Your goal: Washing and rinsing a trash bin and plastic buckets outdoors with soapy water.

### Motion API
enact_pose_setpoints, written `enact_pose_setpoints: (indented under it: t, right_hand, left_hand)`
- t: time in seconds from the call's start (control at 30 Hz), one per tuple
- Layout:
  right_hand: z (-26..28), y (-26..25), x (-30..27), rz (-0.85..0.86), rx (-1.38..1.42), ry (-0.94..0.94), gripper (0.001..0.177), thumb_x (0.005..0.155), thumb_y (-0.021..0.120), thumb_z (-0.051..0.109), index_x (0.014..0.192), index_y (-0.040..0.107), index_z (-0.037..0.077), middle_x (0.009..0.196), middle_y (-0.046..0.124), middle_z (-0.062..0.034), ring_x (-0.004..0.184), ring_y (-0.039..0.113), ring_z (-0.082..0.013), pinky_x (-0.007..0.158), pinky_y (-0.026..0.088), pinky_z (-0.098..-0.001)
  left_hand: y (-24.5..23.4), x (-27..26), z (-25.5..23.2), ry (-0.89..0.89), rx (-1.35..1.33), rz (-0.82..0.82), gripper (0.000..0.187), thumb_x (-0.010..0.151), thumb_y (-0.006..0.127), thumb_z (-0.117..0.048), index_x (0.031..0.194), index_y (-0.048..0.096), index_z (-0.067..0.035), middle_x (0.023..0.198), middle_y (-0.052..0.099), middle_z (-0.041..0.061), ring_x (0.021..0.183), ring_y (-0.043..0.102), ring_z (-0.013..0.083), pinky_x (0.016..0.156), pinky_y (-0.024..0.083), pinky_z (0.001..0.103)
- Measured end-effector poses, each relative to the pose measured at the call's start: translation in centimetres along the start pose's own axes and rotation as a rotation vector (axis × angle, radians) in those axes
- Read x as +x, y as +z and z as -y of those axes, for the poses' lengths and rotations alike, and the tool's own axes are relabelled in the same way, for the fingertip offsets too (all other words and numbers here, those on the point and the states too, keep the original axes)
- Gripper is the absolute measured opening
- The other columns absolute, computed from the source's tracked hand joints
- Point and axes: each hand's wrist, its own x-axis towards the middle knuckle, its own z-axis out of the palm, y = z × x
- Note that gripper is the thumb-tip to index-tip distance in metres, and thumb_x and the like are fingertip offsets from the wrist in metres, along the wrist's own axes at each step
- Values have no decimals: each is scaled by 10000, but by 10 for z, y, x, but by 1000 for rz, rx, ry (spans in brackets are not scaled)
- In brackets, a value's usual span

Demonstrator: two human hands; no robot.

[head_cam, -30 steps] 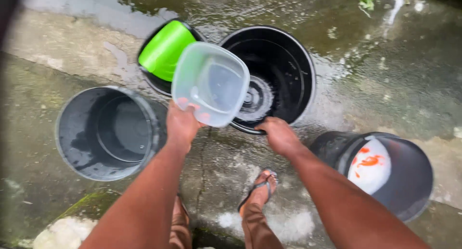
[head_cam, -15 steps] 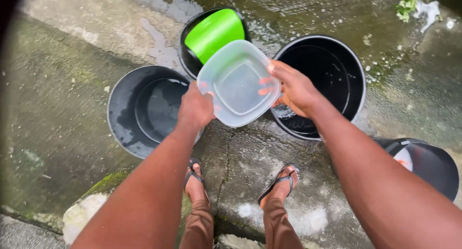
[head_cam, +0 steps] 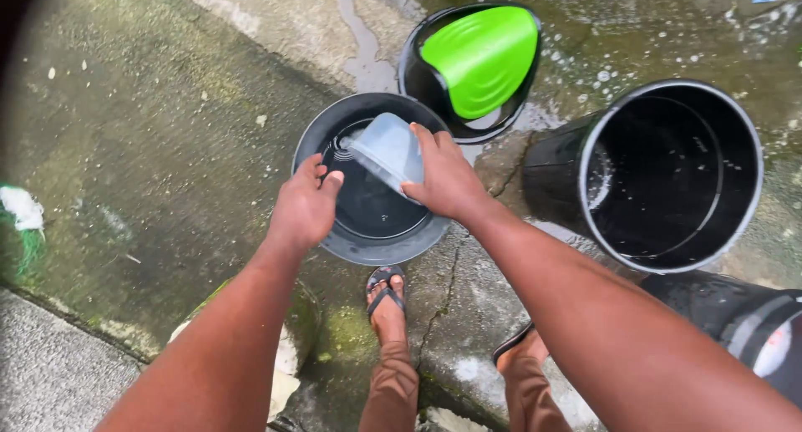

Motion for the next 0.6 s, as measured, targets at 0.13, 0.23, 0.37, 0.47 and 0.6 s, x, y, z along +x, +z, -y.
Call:
enact_pose_setpoints:
  t: [0.13, 0.23, 0.37, 0.47, 0.6]
  right_hand:
    - [1, 49, 13, -72, -136, -42, 1061, 694, 909, 218, 1546, 295, 67, 1332, 485, -249, 1230, 512, -464, 1043, 454, -504]
    - [1, 78, 19, -75, -197, 26, 1042, 691, 911, 152, 1536, 306, 75, 1397, 434, -266, 1258, 478, -469, 1003, 468, -497]
    - [-1, 97, 22, 40, -122, 260, 1061, 749, 864, 170, 1569, 197, 83, 1382, 404, -303, 1265, 472, -489, 1050, 440, -492]
    - [-3, 89, 21, 152, 157, 578, 953, 840, 688, 139, 1618, 139, 120, 1326, 529, -308, 1143, 618, -489, 940, 515, -483]
    - [-55, 105, 20, 18, 606, 628, 746, 841, 479, -21, 1554, 317, 126, 1336, 573, -168, 1075, 682, -330, 745, 660, -456]
  left_hand:
    - [-5, 3, 15, 65, 69, 62, 633, 937, 646, -329, 1457, 479, -7, 1372, 631, 181, 1285, 595, 335, 1083, 440, 421]
    - [-10, 6, 14, 113, 148, 121, 618, 938, 655, -316, 1451, 479, -18, 1383, 618, 180, 1297, 563, 357, 1087, 420, 438]
    - [-10, 11, 20, 188, 181, 166, 594, 943, 657, -291, 1442, 487, -18, 1390, 611, 199, 1317, 554, 361, 1114, 416, 427]
    - [-19, 9, 13, 228, 208, 152, 583, 934, 665, -274, 1432, 497, -21, 1393, 601, 209, 1317, 546, 368, 1109, 408, 432]
    - [-22, 10, 11, 310, 226, 74, 562, 912, 672, -235, 1410, 524, -21, 1364, 605, 227, 1273, 561, 388, 1070, 420, 447]
